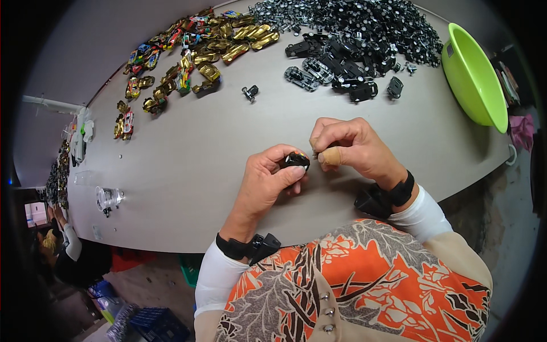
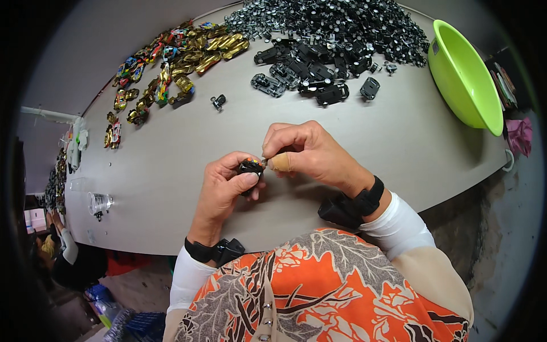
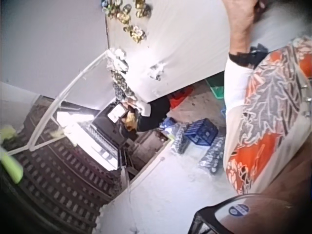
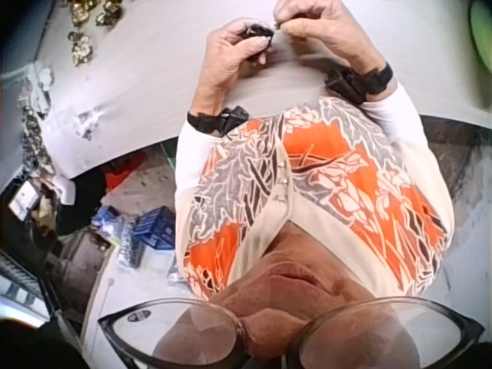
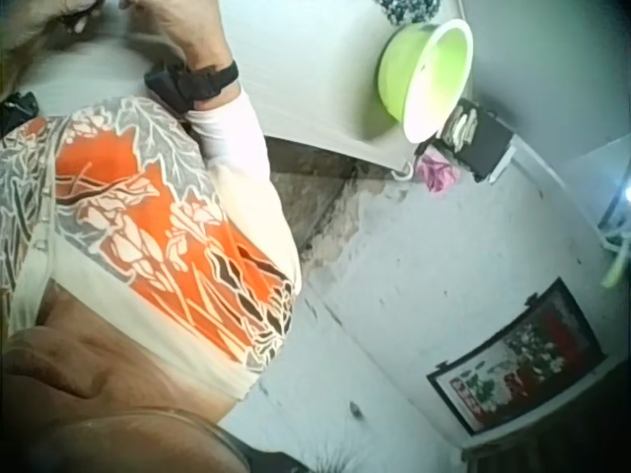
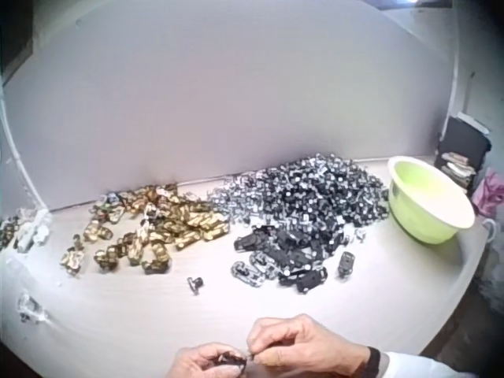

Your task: The person assembles small toy cars by hand at a workbench. They pick up a black chassis and a colored body, fit the body onto the chassis, and place the completed car on the table. This process is repeated for multiple cars using different colored bodies.

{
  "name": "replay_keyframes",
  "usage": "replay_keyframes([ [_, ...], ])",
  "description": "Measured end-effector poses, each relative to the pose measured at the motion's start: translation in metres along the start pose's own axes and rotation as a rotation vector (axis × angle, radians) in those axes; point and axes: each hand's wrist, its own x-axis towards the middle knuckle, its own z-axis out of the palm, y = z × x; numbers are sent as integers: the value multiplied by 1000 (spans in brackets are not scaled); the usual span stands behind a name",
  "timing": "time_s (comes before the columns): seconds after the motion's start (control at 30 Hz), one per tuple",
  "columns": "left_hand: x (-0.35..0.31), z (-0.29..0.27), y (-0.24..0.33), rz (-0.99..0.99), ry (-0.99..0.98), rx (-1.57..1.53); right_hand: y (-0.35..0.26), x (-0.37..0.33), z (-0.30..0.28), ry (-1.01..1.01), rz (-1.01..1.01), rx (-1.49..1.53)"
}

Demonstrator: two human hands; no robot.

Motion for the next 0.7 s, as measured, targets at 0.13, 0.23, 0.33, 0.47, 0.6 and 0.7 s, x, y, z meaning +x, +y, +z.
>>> replay_keyframes([
  [0.13,-1,3,-2,21,-21,85,6,1,6,-27,12,14],
  [0.23,-3,1,-1,1,-52,135,1,0,9,-24,118,-41],
  [0.33,-7,4,0,14,-27,255,-1,0,12,-16,286,-162],
  [0.47,-9,6,-2,66,14,573,25,-2,15,50,82,-378],
  [0.6,-21,8,0,38,56,637,26,-3,25,16,-9,-560],
  [0.7,-45,6,-1,-35,100,525,16,-4,35,-208,45,-522],
])
